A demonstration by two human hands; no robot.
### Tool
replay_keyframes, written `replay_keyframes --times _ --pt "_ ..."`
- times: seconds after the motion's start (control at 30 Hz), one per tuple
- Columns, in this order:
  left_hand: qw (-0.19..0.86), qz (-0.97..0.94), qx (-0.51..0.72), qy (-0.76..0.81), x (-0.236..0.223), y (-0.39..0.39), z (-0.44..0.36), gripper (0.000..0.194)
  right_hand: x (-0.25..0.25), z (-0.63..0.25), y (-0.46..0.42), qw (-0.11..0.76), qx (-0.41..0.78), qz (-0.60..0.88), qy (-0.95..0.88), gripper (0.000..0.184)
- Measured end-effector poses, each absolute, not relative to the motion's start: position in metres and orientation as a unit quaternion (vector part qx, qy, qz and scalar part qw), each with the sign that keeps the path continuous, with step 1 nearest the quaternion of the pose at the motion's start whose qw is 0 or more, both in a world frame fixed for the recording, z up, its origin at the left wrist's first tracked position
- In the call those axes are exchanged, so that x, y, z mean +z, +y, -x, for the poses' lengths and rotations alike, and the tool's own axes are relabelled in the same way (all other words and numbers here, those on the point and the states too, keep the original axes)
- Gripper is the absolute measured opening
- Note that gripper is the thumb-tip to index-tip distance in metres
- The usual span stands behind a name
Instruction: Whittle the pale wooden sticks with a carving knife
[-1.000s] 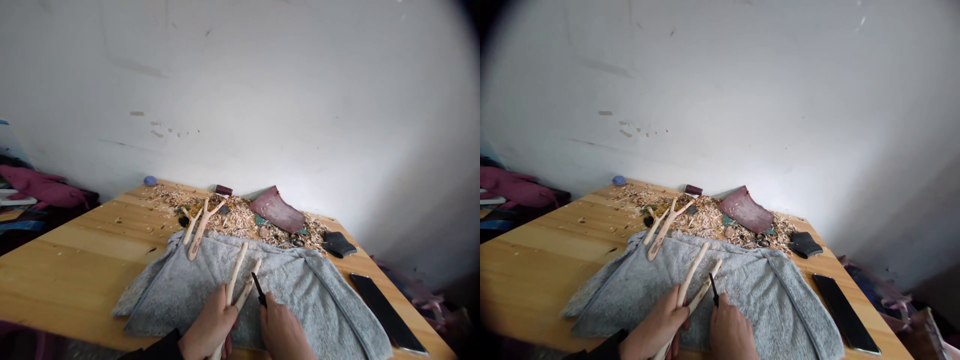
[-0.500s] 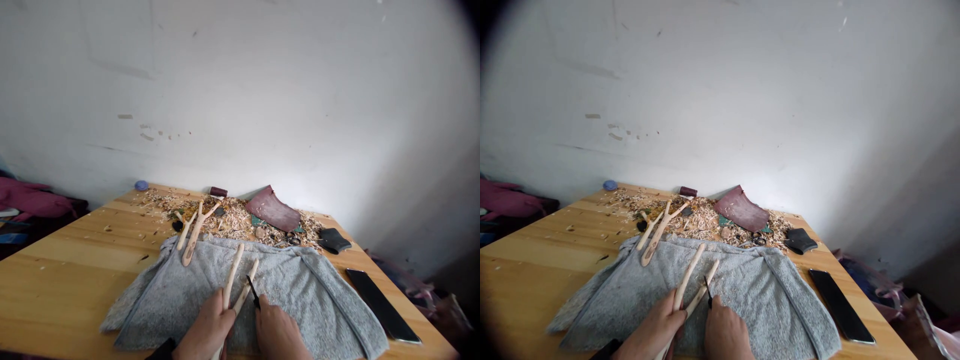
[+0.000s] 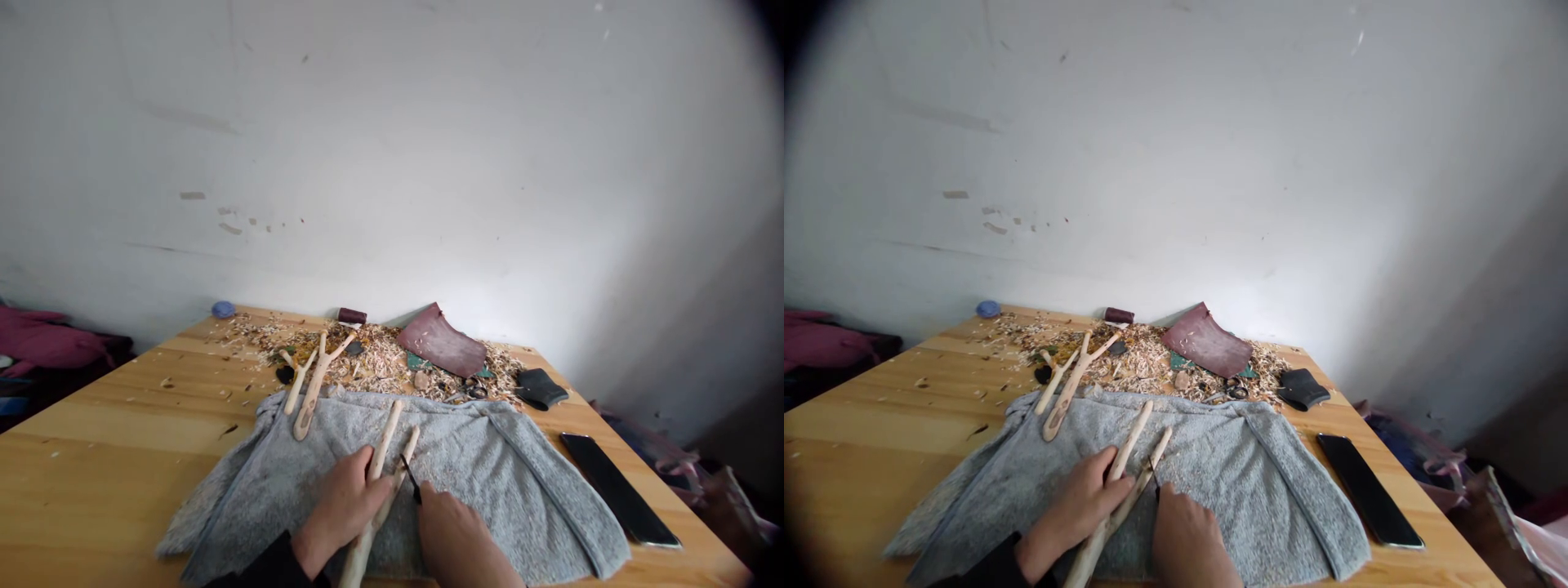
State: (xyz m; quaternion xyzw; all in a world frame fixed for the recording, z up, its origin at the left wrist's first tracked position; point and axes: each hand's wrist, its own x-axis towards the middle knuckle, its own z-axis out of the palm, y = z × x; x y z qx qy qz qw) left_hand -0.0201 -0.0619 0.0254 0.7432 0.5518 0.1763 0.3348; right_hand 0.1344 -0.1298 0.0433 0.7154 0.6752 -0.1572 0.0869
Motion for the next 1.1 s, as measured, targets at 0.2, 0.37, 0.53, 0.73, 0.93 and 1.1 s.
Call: replay_keyframes --times 0.2,0.37,0.53,0.73,0.93,1.1 --pt "0.55 -0.629 0.259 0.484 0.012 -0.063 0.017 0.02 0.053 -0.127 -0.125 0.1 -0.174 -0.717 0.668 0.044" --pt "0.487 -0.658 0.246 0.519 0.012 -0.064 0.013 0.02 0.06 -0.122 -0.124 0.106 -0.166 -0.722 0.663 0.043" --pt "0.489 -0.652 0.227 0.532 0.015 -0.063 0.01 0.008 0.064 -0.119 -0.122 0.094 -0.164 -0.72 0.667 0.043" --pt "0.462 -0.667 0.23 0.537 0.018 -0.062 0.009 0.009 0.058 -0.113 -0.117 0.09 -0.143 -0.721 0.672 0.042" --pt "0.45 -0.675 0.224 0.541 0.024 -0.064 0.007 0.01 0.056 -0.108 -0.113 0.086 -0.114 -0.719 0.68 0.042" --pt "0.45 -0.668 0.235 0.544 0.021 -0.062 0.005 0.013 0.047 -0.099 -0.111 0.067 -0.069 -0.726 0.681 0.039"
